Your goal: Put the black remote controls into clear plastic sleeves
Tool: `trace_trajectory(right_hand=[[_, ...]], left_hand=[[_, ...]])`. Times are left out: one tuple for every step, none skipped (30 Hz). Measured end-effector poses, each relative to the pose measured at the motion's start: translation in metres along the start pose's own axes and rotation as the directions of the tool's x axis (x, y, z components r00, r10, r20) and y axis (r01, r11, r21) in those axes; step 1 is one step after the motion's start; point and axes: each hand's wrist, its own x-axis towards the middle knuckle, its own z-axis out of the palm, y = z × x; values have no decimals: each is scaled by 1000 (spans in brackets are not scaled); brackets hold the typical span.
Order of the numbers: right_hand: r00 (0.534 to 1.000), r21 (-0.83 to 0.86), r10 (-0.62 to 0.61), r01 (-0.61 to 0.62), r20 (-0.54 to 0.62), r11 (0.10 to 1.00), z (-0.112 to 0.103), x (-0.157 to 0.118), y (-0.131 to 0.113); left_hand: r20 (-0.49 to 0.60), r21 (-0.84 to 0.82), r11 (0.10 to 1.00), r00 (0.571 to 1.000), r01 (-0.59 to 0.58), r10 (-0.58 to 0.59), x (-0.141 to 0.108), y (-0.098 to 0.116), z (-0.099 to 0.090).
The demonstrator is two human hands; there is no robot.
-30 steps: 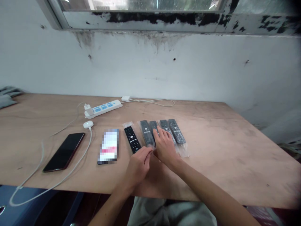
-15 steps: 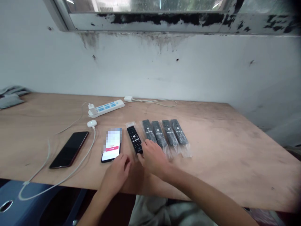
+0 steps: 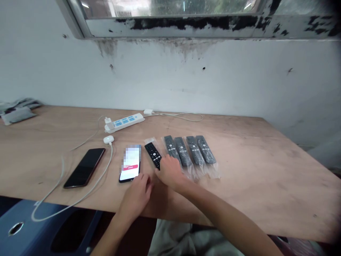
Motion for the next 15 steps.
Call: trace_trajectory(right_hand=[[1000, 2, -4, 4, -1, 1000, 0, 1, 1], [1000, 7, -7, 7, -1, 1000, 0, 2, 2], [1000, 15, -8, 8, 1, 1000, 0, 3, 3], [1000, 27, -6, 6, 4, 1000, 0, 3, 5], [1000, 44, -4, 3, 6, 999, -1, 3, 8], [1000, 65, -5, 4, 8, 998, -2, 3, 11], [1000, 86, -6, 5, 5, 996, -3, 1, 14], [1000, 104, -6, 6, -4, 995, -4, 0, 17], [1000, 120, -5, 7, -16, 993, -5, -3, 20], [1000, 135, -2, 6, -27, 991, -7, -6, 24], [999, 148, 0, 6, -42, 989, -9, -9, 27], [998, 163, 1, 9, -59, 987, -11, -12, 30], [997, 178, -2, 15, -77, 984, -13, -15, 33], [996, 194, -5, 22, -91, 981, -15, -19, 36], [994, 207, -4, 26, -106, 978, -17, -22, 39]], left_hand=[[7, 19, 1000, 1000, 16, -16, 0, 2, -1], [10, 37, 999, 999, 33, -33, 0, 5, -2], [10, 50, 998, 999, 50, -50, 0, 7, -2], [4, 57, 997, 998, 59, -60, 0, 10, -2], [-9, 58, 997, 998, 57, -57, 0, 12, -1], [-27, 52, 998, 999, 43, -42, 1, 14, 0], [-48, 42, 999, 999, 20, -18, 1, 16, 1], [-66, 36, 999, 998, -6, 9, 2, 18, 3], [-76, 35, 999, 997, -30, 33, 2, 20, 4], [-80, 41, 998, 996, -44, 47, 3, 22, 6], [-80, 52, 997, 995, -50, 54, 3, 24, 7], [-77, 68, 996, 995, -52, 57, 4, 26, 8], [-74, 85, 995, 995, -54, 60, 4, 27, 9], [-73, 101, 993, 995, -57, 64, 4, 28, 9], [-68, 113, 992, 995, -61, 69, 5, 29, 10]])
